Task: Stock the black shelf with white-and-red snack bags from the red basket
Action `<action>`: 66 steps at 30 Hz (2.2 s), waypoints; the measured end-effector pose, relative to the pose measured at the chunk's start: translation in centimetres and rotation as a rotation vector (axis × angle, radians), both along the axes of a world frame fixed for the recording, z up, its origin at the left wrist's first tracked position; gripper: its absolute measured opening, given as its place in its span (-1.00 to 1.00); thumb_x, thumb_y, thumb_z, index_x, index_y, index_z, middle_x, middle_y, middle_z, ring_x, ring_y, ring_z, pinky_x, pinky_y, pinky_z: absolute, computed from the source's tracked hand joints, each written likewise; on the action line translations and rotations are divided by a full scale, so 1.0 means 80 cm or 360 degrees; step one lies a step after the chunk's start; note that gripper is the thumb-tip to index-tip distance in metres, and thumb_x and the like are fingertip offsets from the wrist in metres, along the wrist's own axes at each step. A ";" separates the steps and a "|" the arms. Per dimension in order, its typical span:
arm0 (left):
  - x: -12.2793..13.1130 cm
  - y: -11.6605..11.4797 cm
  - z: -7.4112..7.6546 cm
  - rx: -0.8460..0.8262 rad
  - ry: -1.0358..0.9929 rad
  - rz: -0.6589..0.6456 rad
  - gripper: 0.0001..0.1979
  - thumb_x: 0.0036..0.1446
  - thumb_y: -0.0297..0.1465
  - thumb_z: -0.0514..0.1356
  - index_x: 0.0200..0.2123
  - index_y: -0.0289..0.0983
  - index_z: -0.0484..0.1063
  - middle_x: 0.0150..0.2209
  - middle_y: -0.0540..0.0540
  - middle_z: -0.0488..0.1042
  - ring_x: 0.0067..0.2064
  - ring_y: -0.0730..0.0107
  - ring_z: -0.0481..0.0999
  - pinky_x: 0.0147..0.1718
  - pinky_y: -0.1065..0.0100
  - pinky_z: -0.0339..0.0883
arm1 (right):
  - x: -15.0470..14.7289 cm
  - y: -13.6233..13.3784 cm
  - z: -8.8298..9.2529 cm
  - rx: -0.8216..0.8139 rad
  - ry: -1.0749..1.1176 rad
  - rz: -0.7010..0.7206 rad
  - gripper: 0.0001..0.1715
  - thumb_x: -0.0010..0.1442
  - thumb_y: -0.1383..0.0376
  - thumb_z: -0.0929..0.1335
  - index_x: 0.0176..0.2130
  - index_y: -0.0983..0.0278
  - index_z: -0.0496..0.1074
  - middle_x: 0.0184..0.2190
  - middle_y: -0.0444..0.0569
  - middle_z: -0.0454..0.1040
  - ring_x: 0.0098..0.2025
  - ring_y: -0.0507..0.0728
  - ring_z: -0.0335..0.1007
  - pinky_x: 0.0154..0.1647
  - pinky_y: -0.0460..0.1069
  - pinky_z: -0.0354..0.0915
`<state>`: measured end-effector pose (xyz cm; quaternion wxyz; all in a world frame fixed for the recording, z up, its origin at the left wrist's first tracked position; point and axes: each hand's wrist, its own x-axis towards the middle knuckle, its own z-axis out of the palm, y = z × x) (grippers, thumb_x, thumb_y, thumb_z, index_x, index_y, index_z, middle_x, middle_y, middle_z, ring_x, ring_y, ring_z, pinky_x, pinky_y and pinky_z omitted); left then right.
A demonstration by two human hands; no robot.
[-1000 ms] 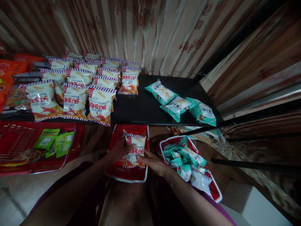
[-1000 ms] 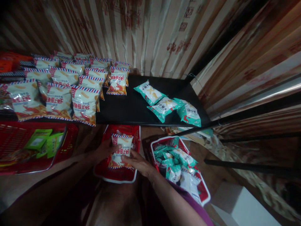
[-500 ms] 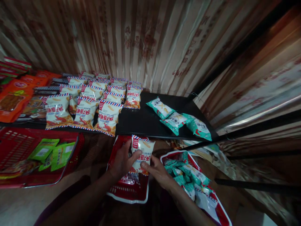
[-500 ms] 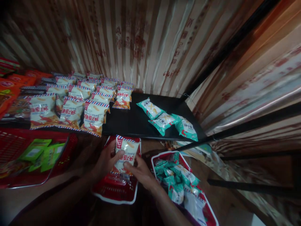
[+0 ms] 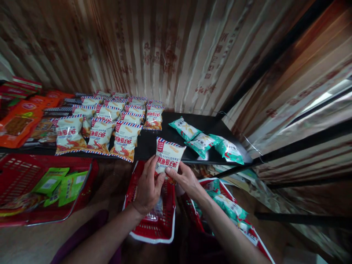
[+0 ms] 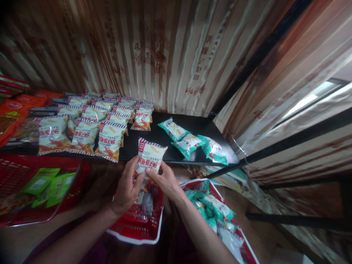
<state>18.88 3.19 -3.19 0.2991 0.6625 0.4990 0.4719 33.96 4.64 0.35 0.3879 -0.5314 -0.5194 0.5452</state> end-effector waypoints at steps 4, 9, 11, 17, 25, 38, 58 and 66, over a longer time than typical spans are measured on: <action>0.004 0.033 0.014 0.0020 0.0142 0.0118 -0.54 0.22 -0.36 -0.03 0.19 -0.26 0.11 0.15 -0.26 0.26 0.18 0.23 0.25 0.16 0.17 0.12 | -0.006 0.042 0.003 0.0102 -0.0048 -0.0011 -0.50 -0.01 0.01 0.42 -0.17 0.29 0.42 -0.20 0.02 0.55 -0.15 0.24 0.44 -0.08 0.12 0.32; 0.015 0.091 0.035 0.0054 0.0271 0.0244 -0.48 0.16 -0.47 -0.03 0.21 -0.39 0.07 0.19 -0.34 0.22 0.22 0.12 0.19 0.19 0.10 0.05 | -0.016 0.109 0.003 0.0259 -0.0162 -0.0148 -0.50 -0.02 0.04 0.42 -0.13 0.25 0.41 -0.19 -0.02 0.54 -0.16 0.18 0.43 -0.07 0.10 0.31; 0.020 0.111 0.040 0.0049 0.0235 0.0286 -0.44 0.14 -0.48 -0.01 0.23 -0.37 0.03 0.22 -0.32 0.17 0.24 0.11 0.15 0.19 0.08 0.03 | -0.021 0.132 0.003 0.0299 -0.0186 -0.0203 -0.52 0.00 0.05 0.41 -0.13 0.25 0.41 -0.20 -0.02 0.53 -0.20 0.16 0.43 -0.11 0.10 0.33; 0.029 0.155 0.046 0.0075 0.0197 0.0412 -0.43 0.14 -0.52 -0.04 0.24 -0.38 -0.01 0.26 -0.35 0.09 0.28 0.11 0.06 0.21 0.07 -0.03 | -0.041 0.183 -0.010 0.0456 -0.0256 -0.0349 -0.55 0.03 0.08 0.39 -0.12 0.24 0.40 -0.21 -0.05 0.53 -0.22 0.13 0.42 -0.11 0.08 0.33; 0.034 0.178 0.024 0.0043 0.0355 0.0614 -0.47 0.21 -0.44 -0.08 0.25 -0.38 -0.02 0.26 -0.41 0.07 0.28 0.07 0.07 0.15 0.06 0.10 | -0.048 0.210 -0.020 0.0462 -0.0637 -0.0342 -0.66 0.09 0.10 0.37 -0.15 0.19 0.42 -0.21 -0.07 0.53 -0.17 0.12 0.42 -0.09 0.02 0.28; 0.041 0.187 0.002 0.0081 0.0660 0.0667 -0.47 0.21 -0.46 -0.06 0.25 -0.40 0.03 0.28 -0.45 0.01 0.24 -0.06 0.16 0.10 0.00 0.14 | -0.045 0.220 -0.031 0.0638 -0.1113 -0.0478 -0.48 0.07 0.09 0.37 0.00 0.24 0.38 -0.16 0.08 0.43 -0.09 0.22 0.32 -0.09 0.09 0.26; 0.041 0.179 -0.005 0.0400 0.0778 0.0639 -0.48 0.21 -0.47 -0.07 0.23 -0.47 0.02 0.29 -0.45 -0.01 0.33 0.05 -0.06 0.21 0.00 -0.03 | -0.038 0.206 -0.041 0.0653 -0.0667 -0.0392 -0.32 0.08 0.13 0.36 0.15 0.27 0.21 0.06 0.10 0.39 0.10 0.21 0.32 0.13 0.12 0.21; 0.041 0.165 -0.006 0.0469 0.0873 0.0597 -0.47 0.19 -0.48 -0.04 0.23 -0.45 0.02 0.30 -0.43 -0.04 0.34 0.06 -0.14 0.22 -0.03 -0.06 | -0.038 0.183 -0.035 0.0603 -0.0720 -0.0333 -0.28 0.09 0.26 0.35 0.21 0.27 0.14 0.11 0.11 0.36 0.12 0.20 0.31 0.14 0.11 0.21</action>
